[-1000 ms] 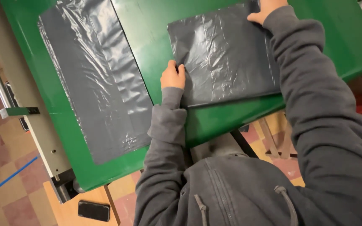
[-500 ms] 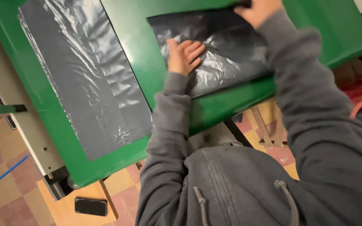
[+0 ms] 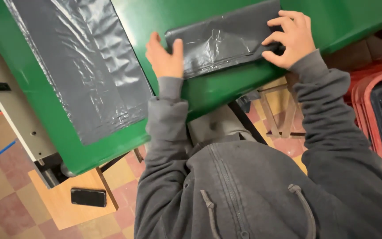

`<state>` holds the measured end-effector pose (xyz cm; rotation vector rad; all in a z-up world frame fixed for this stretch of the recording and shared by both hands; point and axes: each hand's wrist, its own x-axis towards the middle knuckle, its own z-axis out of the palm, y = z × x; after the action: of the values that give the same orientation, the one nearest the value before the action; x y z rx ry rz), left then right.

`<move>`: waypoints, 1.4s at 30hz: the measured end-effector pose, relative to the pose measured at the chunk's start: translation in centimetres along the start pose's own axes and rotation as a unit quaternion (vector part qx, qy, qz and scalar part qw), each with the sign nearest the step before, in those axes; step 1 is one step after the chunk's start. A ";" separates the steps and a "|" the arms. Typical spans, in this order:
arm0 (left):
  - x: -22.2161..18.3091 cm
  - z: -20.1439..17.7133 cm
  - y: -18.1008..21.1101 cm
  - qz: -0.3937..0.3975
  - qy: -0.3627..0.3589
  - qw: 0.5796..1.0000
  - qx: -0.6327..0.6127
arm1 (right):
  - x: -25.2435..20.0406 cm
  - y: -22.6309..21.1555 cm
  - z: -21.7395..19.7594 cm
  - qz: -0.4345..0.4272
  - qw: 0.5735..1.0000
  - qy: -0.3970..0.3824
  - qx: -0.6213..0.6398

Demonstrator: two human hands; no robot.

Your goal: Folding plastic bags into squares and placing them into a storage crate.

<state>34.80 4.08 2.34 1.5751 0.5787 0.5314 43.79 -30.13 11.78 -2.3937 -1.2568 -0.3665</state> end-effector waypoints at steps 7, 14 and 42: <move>-4.1 9.6 2.8 0.252 -0.138 0.758 0.586 | 7.6 -5.3 11.2 0.006 0.988 0.040 0.149; -5.4 -1.0 3.1 0.215 -0.308 0.713 0.592 | 6.2 -2.3 6.8 0.045 0.998 0.005 0.036; 1.2 5.2 1.3 0.268 -0.239 0.890 0.283 | -3.7 0.3 9.1 0.469 0.403 0.045 0.785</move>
<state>39.15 0.87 3.23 2.3528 -0.1165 0.3624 42.31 -28.67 2.18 -0.8250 0.2687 0.7580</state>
